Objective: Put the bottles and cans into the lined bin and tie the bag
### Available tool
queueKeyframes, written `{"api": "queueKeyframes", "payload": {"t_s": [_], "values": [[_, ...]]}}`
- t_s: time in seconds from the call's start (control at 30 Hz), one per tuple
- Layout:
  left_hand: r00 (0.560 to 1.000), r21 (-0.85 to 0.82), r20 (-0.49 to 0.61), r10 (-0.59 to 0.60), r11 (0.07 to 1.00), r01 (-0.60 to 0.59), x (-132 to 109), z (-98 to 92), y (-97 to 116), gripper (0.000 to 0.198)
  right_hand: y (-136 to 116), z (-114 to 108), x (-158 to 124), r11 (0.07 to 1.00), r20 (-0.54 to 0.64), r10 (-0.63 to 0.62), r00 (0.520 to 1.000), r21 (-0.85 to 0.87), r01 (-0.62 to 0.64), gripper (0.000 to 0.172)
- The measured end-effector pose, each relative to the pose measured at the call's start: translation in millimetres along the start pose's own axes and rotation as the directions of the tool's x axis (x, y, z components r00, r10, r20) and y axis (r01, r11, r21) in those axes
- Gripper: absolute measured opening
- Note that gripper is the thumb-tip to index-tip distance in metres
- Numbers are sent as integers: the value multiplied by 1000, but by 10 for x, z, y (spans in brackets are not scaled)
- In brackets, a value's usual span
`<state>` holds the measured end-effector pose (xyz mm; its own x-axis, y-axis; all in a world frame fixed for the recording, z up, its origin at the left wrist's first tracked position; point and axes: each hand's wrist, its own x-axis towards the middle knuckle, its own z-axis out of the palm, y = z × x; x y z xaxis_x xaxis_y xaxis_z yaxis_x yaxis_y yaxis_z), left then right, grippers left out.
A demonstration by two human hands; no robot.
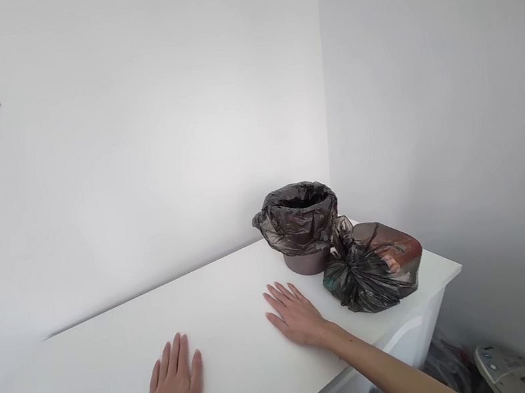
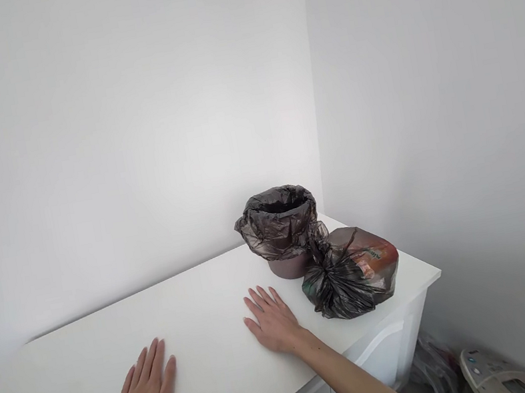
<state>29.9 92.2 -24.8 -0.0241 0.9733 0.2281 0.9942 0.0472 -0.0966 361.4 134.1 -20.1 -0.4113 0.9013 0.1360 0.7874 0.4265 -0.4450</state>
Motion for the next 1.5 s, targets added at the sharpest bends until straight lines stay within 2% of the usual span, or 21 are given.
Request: {"api": "queueKeyframes", "payload": {"t_s": [0.27,0.47,0.67,0.77,0.83,0.93,1.0,1.07,1.1,1.13,1.17,1.33,1.5], "values": [[999,-38,-35,-32,999,31,-72,-36,24,75,-29,5,-53,1000,-22,12,1000,16,-11,67],[999,-24,-7,-39,999,39,-118,-31,34,75,-63,12,-118,999,-22,29,999,13,-29,66],[996,-55,77,-36,998,41,-51,-165,-87,74,0,-68,-271,999,4,-32,999,-10,32,62],[991,-71,98,-89,993,96,-8,-212,-154,74,44,-233,-479,992,-96,-118,988,-56,113,53],[986,-61,87,-140,987,146,-7,-199,-176,75,88,-396,-654,982,-260,-181,948,-101,160,45],[989,-37,47,-143,989,144,-54,-131,-206,75,229,-674,-905,980,-532,-195,824,-147,137,35],[995,-22,28,-95,995,95,-104,-82,-244,75,390,-846,-1031,991,-695,-111,711,-129,29,30],[998,-8,19,-53,999,53,-148,-48,-289,76,588,-983,-1118,990,-800,-9,599,-90,-105,27],[999,-5,14,-40,999,40,-164,-38,-308,76,688,-1035,-1149,984,-825,26,565,-80,-161,26],[999,-7,8,-35,999,35,-174,-31,-321,76,783,-1075,-1175,975,-830,43,556,-86,-204,25],[999,-13,4,-35,999,35,-180,-26,-330,77,867,-1104,-1197,966,-824,46,565,-107,-235,24],[999,-34,-14,-52,998,52,-180,-18,-318,77,1073,-1109,-1251,907,-726,-44,686,-318,-278,28],[999,-26,-23,-34,999,33,-198,-34,-317,75,1075,-1028,-1198,855,-669,-79,739,-427,-295,28]]}}
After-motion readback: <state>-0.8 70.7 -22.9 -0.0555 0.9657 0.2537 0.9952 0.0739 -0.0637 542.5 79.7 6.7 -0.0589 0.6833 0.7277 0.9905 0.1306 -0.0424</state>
